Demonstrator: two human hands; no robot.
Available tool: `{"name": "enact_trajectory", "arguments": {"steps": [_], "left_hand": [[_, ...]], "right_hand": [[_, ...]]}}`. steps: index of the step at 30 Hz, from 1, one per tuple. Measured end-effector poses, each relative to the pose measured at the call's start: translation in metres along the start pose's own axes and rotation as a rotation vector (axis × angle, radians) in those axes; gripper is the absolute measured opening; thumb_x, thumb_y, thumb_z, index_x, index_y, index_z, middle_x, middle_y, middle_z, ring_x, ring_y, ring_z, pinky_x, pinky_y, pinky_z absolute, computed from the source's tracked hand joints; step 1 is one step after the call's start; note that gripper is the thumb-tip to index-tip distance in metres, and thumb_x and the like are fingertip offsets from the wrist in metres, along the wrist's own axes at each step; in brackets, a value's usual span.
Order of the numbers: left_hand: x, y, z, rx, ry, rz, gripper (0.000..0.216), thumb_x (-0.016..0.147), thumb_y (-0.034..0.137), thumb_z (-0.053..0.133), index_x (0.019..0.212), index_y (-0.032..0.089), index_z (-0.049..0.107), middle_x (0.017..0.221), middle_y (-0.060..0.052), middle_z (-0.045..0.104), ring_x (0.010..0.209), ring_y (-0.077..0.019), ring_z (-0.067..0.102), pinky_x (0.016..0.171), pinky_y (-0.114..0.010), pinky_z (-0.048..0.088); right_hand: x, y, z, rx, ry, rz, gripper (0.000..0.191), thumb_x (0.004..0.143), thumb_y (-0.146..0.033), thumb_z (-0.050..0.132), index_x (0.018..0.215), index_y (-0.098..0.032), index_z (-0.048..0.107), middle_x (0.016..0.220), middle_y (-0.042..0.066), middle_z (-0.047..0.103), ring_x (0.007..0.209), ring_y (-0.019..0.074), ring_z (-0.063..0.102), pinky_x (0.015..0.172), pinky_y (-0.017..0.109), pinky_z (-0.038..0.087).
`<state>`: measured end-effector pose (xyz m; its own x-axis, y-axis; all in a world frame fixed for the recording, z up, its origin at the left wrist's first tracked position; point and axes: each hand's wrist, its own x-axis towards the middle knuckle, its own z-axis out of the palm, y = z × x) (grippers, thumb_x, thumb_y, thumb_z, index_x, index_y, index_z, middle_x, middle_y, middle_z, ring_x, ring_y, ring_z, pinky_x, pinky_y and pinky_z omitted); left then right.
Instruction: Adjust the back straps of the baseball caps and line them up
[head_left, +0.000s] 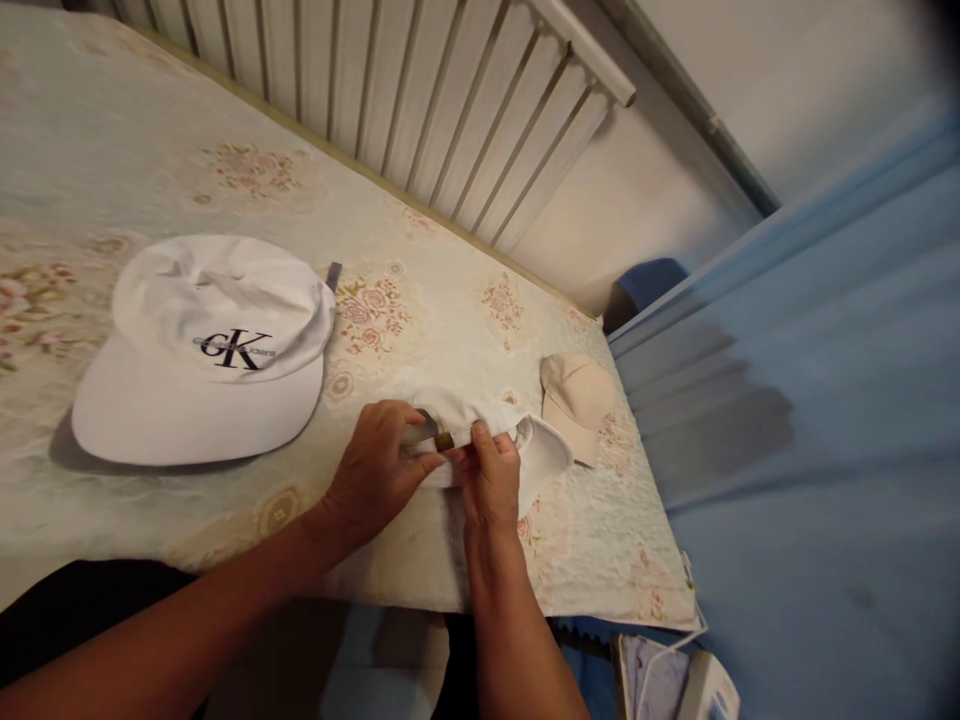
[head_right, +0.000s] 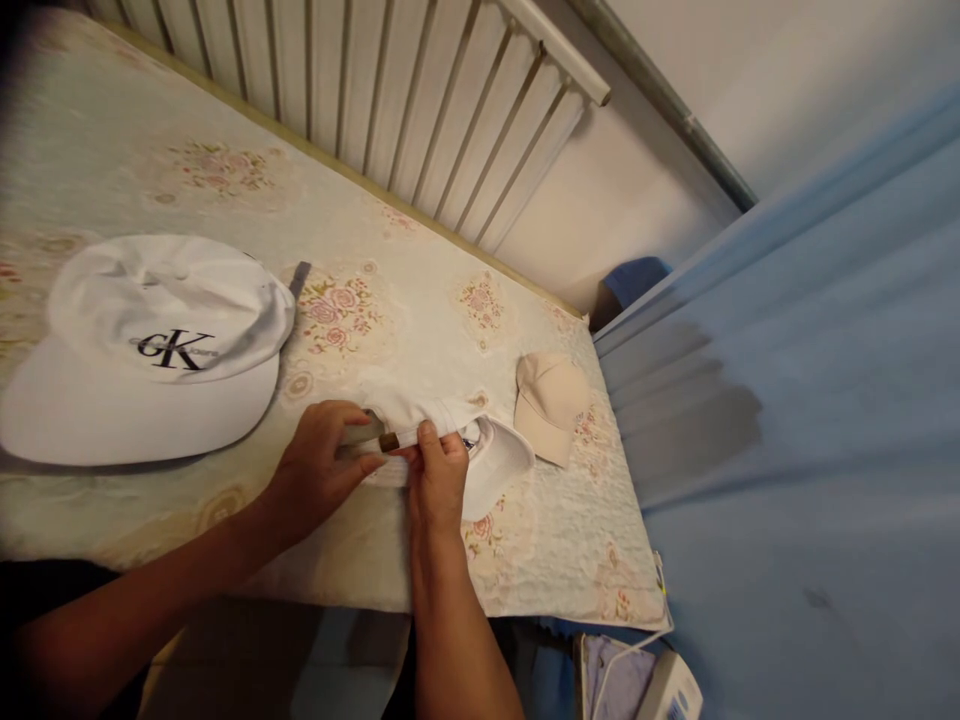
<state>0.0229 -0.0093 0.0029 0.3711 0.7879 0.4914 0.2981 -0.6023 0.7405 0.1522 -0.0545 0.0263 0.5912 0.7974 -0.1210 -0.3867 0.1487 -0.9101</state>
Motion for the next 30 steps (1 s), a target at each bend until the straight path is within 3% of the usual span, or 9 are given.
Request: {"name": "enact_trajectory", "arguments": {"steps": [4, 8, 14, 18, 24, 27, 30], "left_hand": [[-0.008, -0.002, 0.011, 0.076, 0.068, 0.038, 0.068, 0.076, 0.032, 0.067, 0.133, 0.02, 0.033, 0.135, -0.017, 0.039, 0.129, -0.0326, 0.036, 0.109, -0.052, 0.031], [-0.013, -0.011, 0.023, 0.021, 0.062, -0.076, 0.073, 0.079, 0.019, 0.055, 0.142, 0.016, 0.019, 0.142, -0.02, 0.034, 0.135, -0.0312, 0.033, 0.109, -0.052, 0.033], [-0.01, -0.013, 0.02, 0.05, -0.183, -0.408, 0.06, 0.082, 0.018, 0.045, 0.14, 0.012, 0.03, 0.136, -0.022, 0.05, 0.126, -0.0321, 0.049, 0.103, -0.049, 0.041], [-0.006, -0.01, 0.014, 0.145, -0.31, -0.47, 0.056, 0.084, 0.021, 0.041, 0.138, 0.008, 0.033, 0.118, -0.024, 0.063, 0.108, -0.033, 0.062, 0.088, -0.046, 0.048], [0.001, -0.007, 0.01, 0.119, -0.424, -0.562, 0.053, 0.083, 0.024, 0.043, 0.135, 0.009, 0.039, 0.085, -0.013, 0.07, 0.077, -0.0257, 0.068, 0.073, -0.036, 0.048], [0.004, -0.004, 0.008, 0.078, -0.452, -0.631, 0.045, 0.084, 0.029, 0.044, 0.126, 0.014, 0.047, 0.083, -0.011, 0.07, 0.071, -0.0236, 0.067, 0.068, -0.032, 0.047], [0.004, -0.003, 0.007, 0.065, -0.444, -0.631, 0.038, 0.084, 0.033, 0.043, 0.118, 0.017, 0.051, 0.091, -0.012, 0.07, 0.08, -0.0262, 0.067, 0.068, -0.033, 0.047]], "right_hand": [[0.001, -0.003, -0.002, 0.001, 0.002, -0.02, 0.02, 0.073, -0.033, 0.069, 0.08, -0.02, 0.057, 0.07, -0.003, 0.062, 0.059, 0.0103, 0.058, 0.051, 0.022, 0.052], [0.002, -0.006, -0.003, 0.036, -0.003, -0.033, 0.019, 0.072, -0.032, 0.07, 0.082, -0.02, 0.058, 0.075, -0.001, 0.064, 0.063, 0.0111, 0.059, 0.054, 0.023, 0.053], [0.003, -0.006, -0.006, 0.085, -0.021, -0.03, 0.019, 0.072, -0.031, 0.071, 0.083, -0.02, 0.06, 0.074, -0.002, 0.064, 0.061, 0.0102, 0.059, 0.051, 0.021, 0.052], [0.003, -0.006, -0.006, 0.104, -0.031, -0.043, 0.019, 0.072, -0.029, 0.071, 0.084, -0.019, 0.061, 0.077, -0.001, 0.066, 0.064, 0.0101, 0.06, 0.054, 0.022, 0.053], [0.002, -0.006, -0.006, 0.085, -0.011, -0.067, 0.018, 0.073, -0.03, 0.071, 0.082, -0.019, 0.059, 0.076, -0.001, 0.066, 0.064, 0.0103, 0.06, 0.055, 0.022, 0.053], [0.002, -0.004, -0.005, 0.091, -0.014, -0.05, 0.02, 0.073, -0.031, 0.071, 0.083, -0.018, 0.06, 0.074, -0.002, 0.065, 0.062, 0.0098, 0.06, 0.054, 0.022, 0.052], [0.002, -0.002, -0.005, 0.097, -0.038, -0.026, 0.02, 0.072, -0.03, 0.072, 0.083, -0.017, 0.06, 0.074, -0.002, 0.066, 0.062, 0.0098, 0.061, 0.052, 0.021, 0.052]]}}
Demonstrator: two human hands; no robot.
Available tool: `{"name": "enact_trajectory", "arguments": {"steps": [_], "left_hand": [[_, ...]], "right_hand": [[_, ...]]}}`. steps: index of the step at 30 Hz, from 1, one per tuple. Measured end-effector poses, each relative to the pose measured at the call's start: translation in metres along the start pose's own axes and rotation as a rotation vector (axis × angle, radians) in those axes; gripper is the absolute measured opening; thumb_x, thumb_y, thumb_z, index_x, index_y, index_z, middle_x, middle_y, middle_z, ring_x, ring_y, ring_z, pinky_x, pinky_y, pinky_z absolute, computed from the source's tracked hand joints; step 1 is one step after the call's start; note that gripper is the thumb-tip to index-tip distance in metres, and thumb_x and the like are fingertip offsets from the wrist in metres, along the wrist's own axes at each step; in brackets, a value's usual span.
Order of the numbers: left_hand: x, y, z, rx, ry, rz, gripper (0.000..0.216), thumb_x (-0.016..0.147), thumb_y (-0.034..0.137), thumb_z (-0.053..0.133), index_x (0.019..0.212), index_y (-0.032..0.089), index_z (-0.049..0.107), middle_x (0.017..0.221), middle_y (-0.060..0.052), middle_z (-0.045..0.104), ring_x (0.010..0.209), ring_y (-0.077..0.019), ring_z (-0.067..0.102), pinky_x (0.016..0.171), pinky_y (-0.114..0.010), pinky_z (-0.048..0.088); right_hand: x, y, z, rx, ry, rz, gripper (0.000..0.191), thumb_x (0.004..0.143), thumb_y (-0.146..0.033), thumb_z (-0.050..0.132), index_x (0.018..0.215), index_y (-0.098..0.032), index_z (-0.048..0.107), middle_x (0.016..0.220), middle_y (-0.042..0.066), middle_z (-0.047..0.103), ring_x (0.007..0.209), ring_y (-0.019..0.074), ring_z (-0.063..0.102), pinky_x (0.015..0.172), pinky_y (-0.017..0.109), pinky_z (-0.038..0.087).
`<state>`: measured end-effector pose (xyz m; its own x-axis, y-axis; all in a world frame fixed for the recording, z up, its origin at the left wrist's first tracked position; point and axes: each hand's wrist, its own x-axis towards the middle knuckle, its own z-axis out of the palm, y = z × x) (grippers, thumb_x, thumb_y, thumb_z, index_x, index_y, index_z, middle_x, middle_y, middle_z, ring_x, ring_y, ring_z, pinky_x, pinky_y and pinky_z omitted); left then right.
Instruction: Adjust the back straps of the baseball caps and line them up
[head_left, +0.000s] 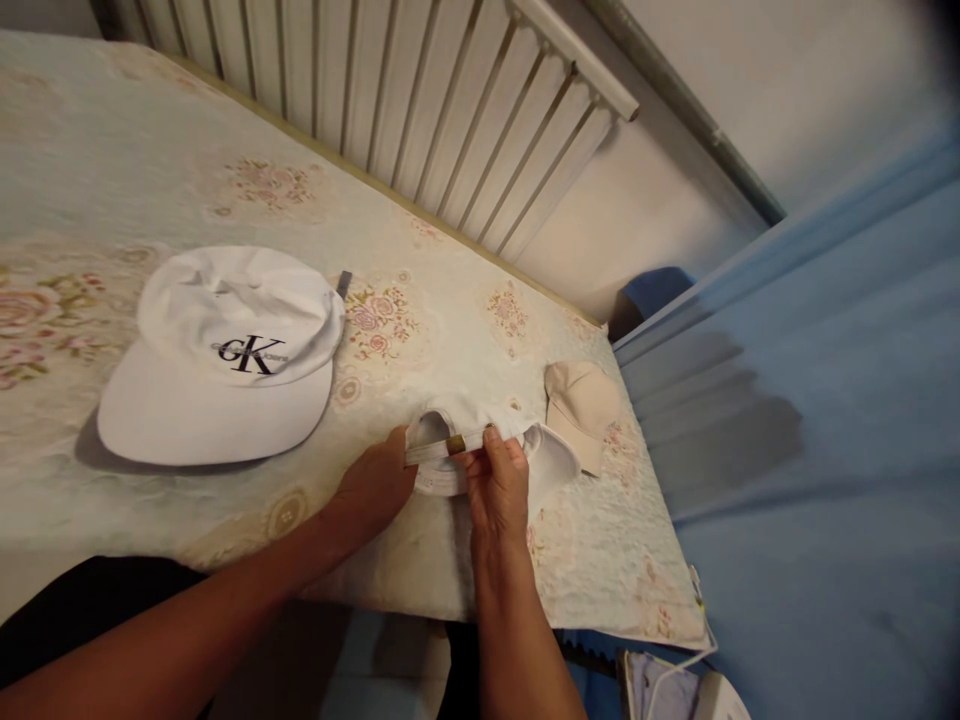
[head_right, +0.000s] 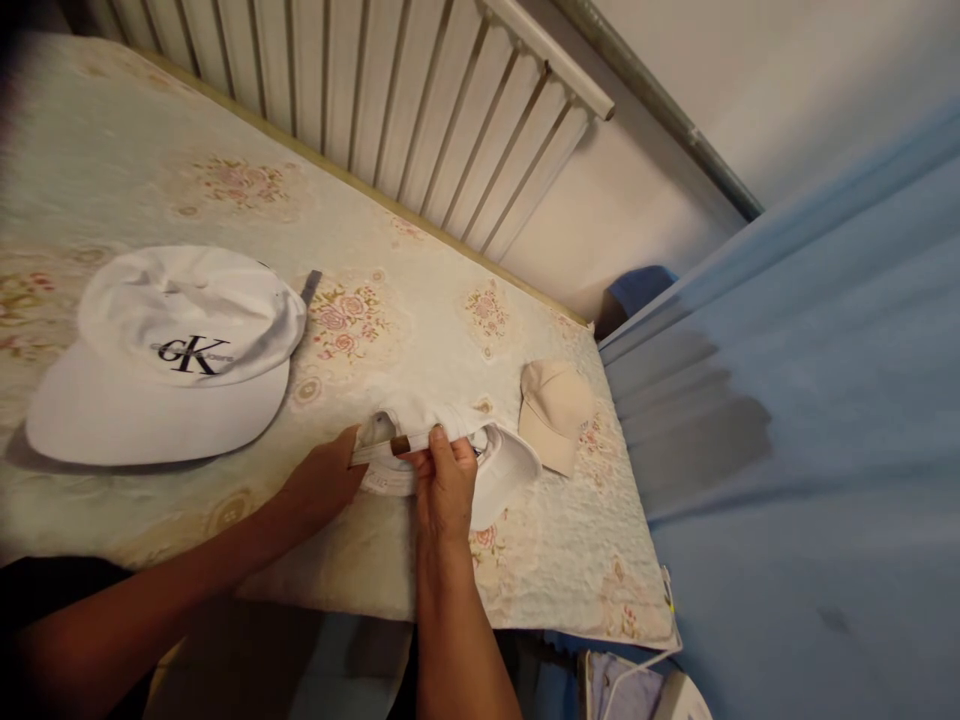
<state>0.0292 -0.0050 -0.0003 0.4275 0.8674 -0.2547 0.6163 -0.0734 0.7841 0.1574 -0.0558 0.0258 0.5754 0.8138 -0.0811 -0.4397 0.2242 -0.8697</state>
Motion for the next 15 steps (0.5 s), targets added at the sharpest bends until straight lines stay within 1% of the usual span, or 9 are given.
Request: {"name": "enact_trajectory", "arguments": {"steps": [3, 5, 8, 11, 15], "left_hand": [[0.0005, -0.002, 0.0009, 0.017, 0.02, 0.023, 0.036, 0.084, 0.032, 0.041, 0.115, 0.018, 0.052, 0.096, -0.013, 0.069, 0.089, -0.0288, 0.066, 0.072, -0.035, 0.047], [0.0011, -0.0026, 0.0014, 0.042, 0.024, 0.025, 0.034, 0.084, 0.029, 0.039, 0.113, 0.018, 0.052, 0.096, -0.014, 0.069, 0.09, -0.0294, 0.066, 0.073, -0.036, 0.047], [0.001, -0.0012, 0.0007, 0.074, 0.01, 0.01, 0.033, 0.084, 0.03, 0.038, 0.112, 0.018, 0.052, 0.097, -0.014, 0.069, 0.09, -0.0303, 0.066, 0.073, -0.037, 0.048], [-0.0006, 0.0012, -0.001, 0.093, -0.003, 0.007, 0.033, 0.084, 0.031, 0.038, 0.111, 0.018, 0.052, 0.099, -0.014, 0.069, 0.093, -0.0315, 0.066, 0.075, -0.039, 0.047], [-0.0015, 0.0027, -0.0034, 0.098, -0.012, -0.003, 0.034, 0.084, 0.033, 0.037, 0.111, 0.019, 0.052, 0.1, -0.015, 0.069, 0.094, -0.0329, 0.066, 0.076, -0.04, 0.047]], "right_hand": [[-0.0009, 0.0007, 0.0011, -0.027, -0.047, 0.023, 0.021, 0.071, -0.03, 0.072, 0.084, -0.017, 0.062, 0.075, -0.001, 0.066, 0.063, 0.0106, 0.062, 0.054, 0.022, 0.054], [-0.0012, 0.0008, 0.0015, -0.054, -0.069, 0.038, 0.022, 0.071, -0.03, 0.072, 0.085, -0.016, 0.062, 0.074, -0.001, 0.066, 0.063, 0.011, 0.062, 0.054, 0.023, 0.055], [-0.0007, 0.0013, 0.0007, -0.076, -0.055, 0.052, 0.023, 0.069, -0.03, 0.073, 0.083, -0.016, 0.061, 0.071, -0.001, 0.066, 0.059, 0.0105, 0.061, 0.052, 0.023, 0.055], [0.0003, 0.0021, -0.0005, -0.091, -0.019, 0.03, 0.024, 0.067, -0.03, 0.074, 0.081, -0.017, 0.06, 0.068, -0.003, 0.064, 0.055, 0.0097, 0.06, 0.051, 0.023, 0.054], [0.0004, 0.0043, -0.0009, -0.091, -0.039, 0.023, 0.022, 0.069, -0.03, 0.071, 0.084, -0.017, 0.06, 0.071, -0.002, 0.066, 0.058, 0.0105, 0.062, 0.054, 0.023, 0.054]]}}
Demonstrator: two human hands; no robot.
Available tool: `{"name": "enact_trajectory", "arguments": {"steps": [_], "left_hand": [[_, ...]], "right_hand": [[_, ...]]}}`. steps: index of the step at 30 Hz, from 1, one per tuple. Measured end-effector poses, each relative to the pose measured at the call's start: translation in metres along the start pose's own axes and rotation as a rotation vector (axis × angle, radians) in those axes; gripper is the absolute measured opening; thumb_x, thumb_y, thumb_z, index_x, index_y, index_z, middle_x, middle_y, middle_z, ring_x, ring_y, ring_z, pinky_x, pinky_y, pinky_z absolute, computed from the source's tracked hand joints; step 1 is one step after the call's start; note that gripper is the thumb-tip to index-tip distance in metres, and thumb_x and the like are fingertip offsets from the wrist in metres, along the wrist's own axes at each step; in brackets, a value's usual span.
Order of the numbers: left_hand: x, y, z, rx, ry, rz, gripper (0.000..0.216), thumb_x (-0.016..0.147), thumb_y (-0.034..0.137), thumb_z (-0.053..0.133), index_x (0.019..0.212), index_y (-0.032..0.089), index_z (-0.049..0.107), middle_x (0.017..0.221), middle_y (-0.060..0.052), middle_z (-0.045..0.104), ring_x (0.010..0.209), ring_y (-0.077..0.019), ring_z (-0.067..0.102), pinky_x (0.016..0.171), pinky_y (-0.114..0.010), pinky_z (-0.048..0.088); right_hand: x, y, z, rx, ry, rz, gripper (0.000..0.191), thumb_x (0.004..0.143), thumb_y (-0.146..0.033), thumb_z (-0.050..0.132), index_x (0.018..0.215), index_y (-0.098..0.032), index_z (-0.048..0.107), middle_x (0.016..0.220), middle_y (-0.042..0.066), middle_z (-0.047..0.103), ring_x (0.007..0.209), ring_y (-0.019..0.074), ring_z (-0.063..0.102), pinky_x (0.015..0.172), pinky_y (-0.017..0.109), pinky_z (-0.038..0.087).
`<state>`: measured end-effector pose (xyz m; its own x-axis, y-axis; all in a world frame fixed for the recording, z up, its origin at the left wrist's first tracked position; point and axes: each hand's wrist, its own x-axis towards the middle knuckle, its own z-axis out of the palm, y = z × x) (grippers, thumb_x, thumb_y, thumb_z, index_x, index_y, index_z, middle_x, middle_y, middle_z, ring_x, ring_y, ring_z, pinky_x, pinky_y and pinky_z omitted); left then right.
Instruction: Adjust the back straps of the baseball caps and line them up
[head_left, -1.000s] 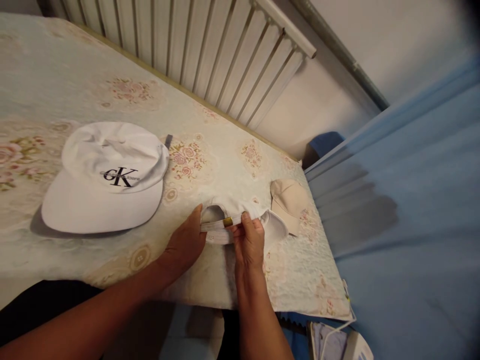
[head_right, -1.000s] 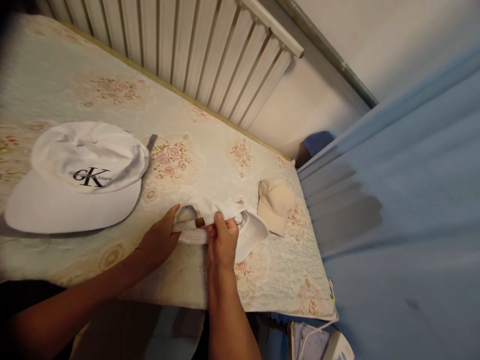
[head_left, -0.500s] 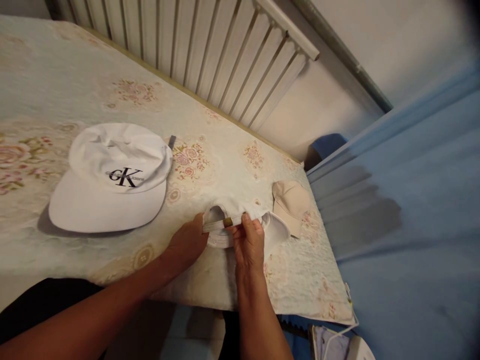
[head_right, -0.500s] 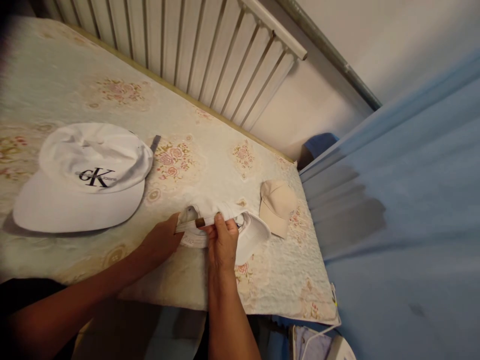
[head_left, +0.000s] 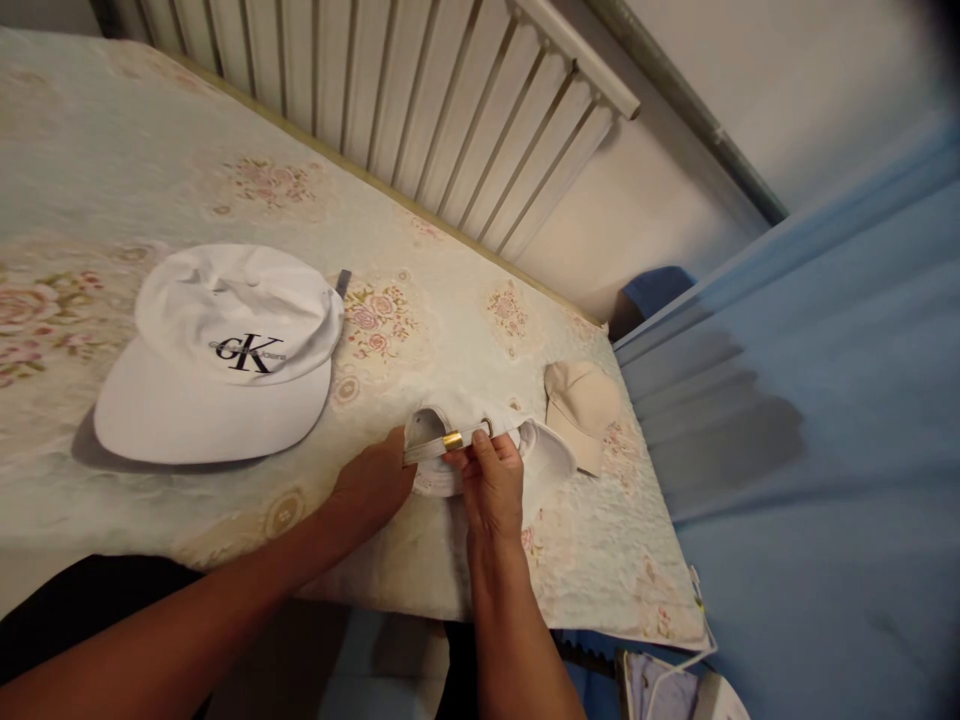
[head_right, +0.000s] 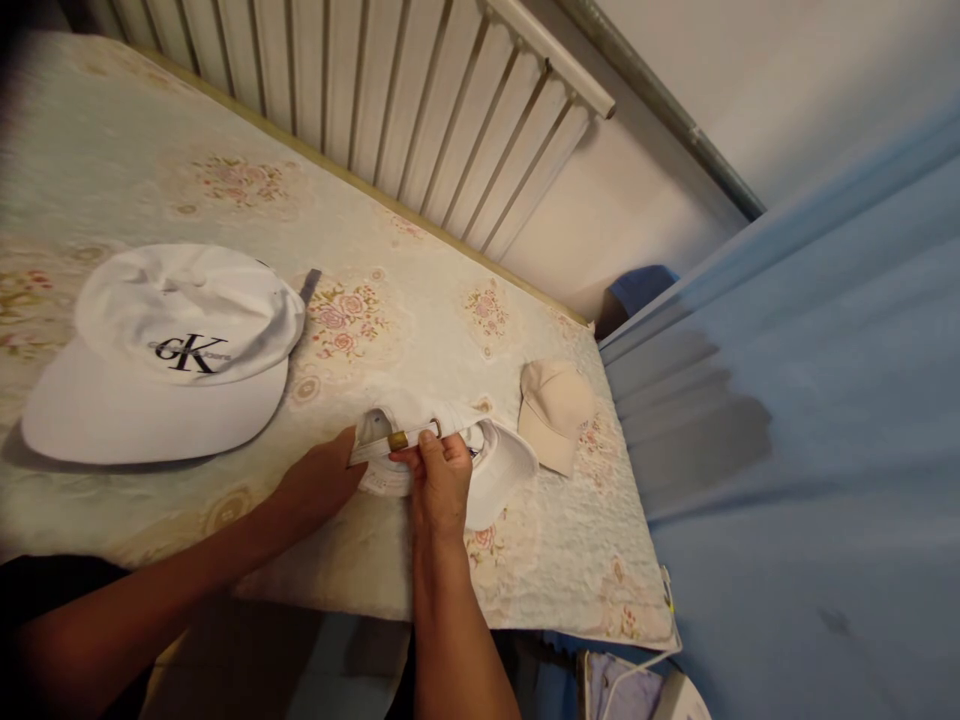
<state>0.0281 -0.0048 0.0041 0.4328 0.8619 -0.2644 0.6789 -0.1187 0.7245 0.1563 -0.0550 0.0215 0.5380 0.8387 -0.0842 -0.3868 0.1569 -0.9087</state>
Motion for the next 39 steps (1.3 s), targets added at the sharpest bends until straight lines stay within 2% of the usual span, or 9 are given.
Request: {"name": "enact_trajectory", "arguments": {"steps": [8, 14, 17, 21, 24, 27, 31, 35, 39], "left_hand": [[0.005, -0.003, -0.001, -0.009, 0.014, 0.006, 0.032, 0.087, 0.037, 0.032, 0.104, 0.019, 0.052, 0.099, -0.016, 0.069, 0.094, -0.0339, 0.066, 0.073, -0.04, 0.046], [0.009, -0.007, -0.004, 0.003, 0.041, 0.013, 0.031, 0.085, 0.038, 0.034, 0.102, 0.019, 0.052, 0.095, -0.015, 0.068, 0.093, -0.0336, 0.065, 0.073, -0.039, 0.046], [0.014, -0.011, -0.008, 0.001, 0.096, 0.02, 0.032, 0.085, 0.039, 0.035, 0.101, 0.017, 0.053, 0.094, -0.015, 0.068, 0.094, -0.0324, 0.065, 0.076, -0.038, 0.046], [0.021, -0.012, -0.012, -0.041, 0.142, 0.025, 0.034, 0.084, 0.037, 0.036, 0.102, 0.016, 0.055, 0.094, -0.014, 0.068, 0.097, -0.0306, 0.063, 0.08, -0.037, 0.046], [0.024, -0.011, -0.017, -0.07, 0.172, 0.03, 0.033, 0.082, 0.034, 0.038, 0.101, 0.015, 0.057, 0.093, -0.012, 0.068, 0.093, -0.0285, 0.064, 0.08, -0.037, 0.046], [0.024, -0.008, -0.023, -0.113, 0.199, 0.043, 0.034, 0.08, 0.031, 0.039, 0.103, 0.014, 0.059, 0.092, -0.012, 0.068, 0.088, -0.0262, 0.063, 0.08, -0.036, 0.045], [0.021, -0.006, -0.026, -0.194, 0.219, 0.061, 0.034, 0.081, 0.031, 0.041, 0.103, 0.014, 0.06, 0.089, -0.009, 0.067, 0.083, -0.024, 0.062, 0.076, -0.034, 0.046], [0.019, -0.002, -0.024, -0.314, 0.241, 0.075, 0.034, 0.08, 0.033, 0.045, 0.106, 0.015, 0.06, 0.079, -0.003, 0.064, 0.071, -0.0197, 0.06, 0.07, -0.031, 0.045], [0.014, 0.002, -0.024, -0.465, 0.2, 0.142, 0.037, 0.08, 0.037, 0.05, 0.107, 0.014, 0.058, 0.067, 0.002, 0.056, 0.06, -0.0155, 0.053, 0.06, -0.028, 0.042]], "right_hand": [[-0.002, 0.01, -0.004, -0.108, -0.141, 0.053, 0.019, 0.075, -0.032, 0.068, 0.086, -0.017, 0.065, 0.08, 0.002, 0.072, 0.067, 0.0154, 0.067, 0.062, 0.029, 0.056], [-0.006, 0.008, -0.004, -0.26, -0.292, -0.007, 0.02, 0.081, -0.031, 0.063, 0.096, -0.019, 0.067, 0.094, 0.003, 0.073, 0.089, 0.0194, 0.069, 0.081, 0.034, 0.056], [-0.011, 0.005, -0.002, -0.508, -0.39, -0.075, 0.027, 0.083, -0.028, 0.059, 0.109, -0.022, 0.065, 0.11, 0.005, 0.07, 0.104, 0.0207, 0.066, 0.092, 0.037, 0.052], [-0.019, 0.007, 0.001, -0.956, -0.503, -0.318, 0.044, 0.083, -0.023, 0.058, 0.127, -0.025, 0.054, 0.129, 0.006, 0.061, 0.118, 0.0205, 0.057, 0.103, 0.039, 0.045], [-0.023, 0.016, 0.001, -1.195, -0.555, -0.451, 0.055, 0.084, -0.02, 0.055, 0.137, -0.021, 0.042, 0.135, 0.011, 0.055, 0.125, 0.0227, 0.051, 0.106, 0.042, 0.042], [-0.021, 0.031, -0.003, -1.405, -0.53, -0.52, 0.054, 0.085, -0.016, 0.05, 0.138, -0.014, 0.04, 0.135, 0.016, 0.054, 0.124, 0.0254, 0.05, 0.104, 0.044, 0.043], [-0.013, 0.045, -0.01, -1.597, -0.443, -0.564, 0.048, 0.082, -0.006, 0.044, 0.13, -0.009, 0.047, 0.129, 0.019, 0.057, 0.121, 0.0262, 0.052, 0.102, 0.044, 0.042], [-0.009, 0.046, -0.01, -1.64, -0.402, -0.558, 0.047, 0.081, -0.006, 0.044, 0.127, -0.011, 0.05, 0.122, 0.018, 0.061, 0.111, 0.0258, 0.057, 0.094, 0.041, 0.046], [-0.011, 0.037, -0.006, -1.569, -0.347, -0.459, 0.047, 0.081, -0.009, 0.043, 0.126, -0.016, 0.053, 0.107, 0.012, 0.068, 0.094, 0.0242, 0.062, 0.084, 0.036, 0.047]]}}
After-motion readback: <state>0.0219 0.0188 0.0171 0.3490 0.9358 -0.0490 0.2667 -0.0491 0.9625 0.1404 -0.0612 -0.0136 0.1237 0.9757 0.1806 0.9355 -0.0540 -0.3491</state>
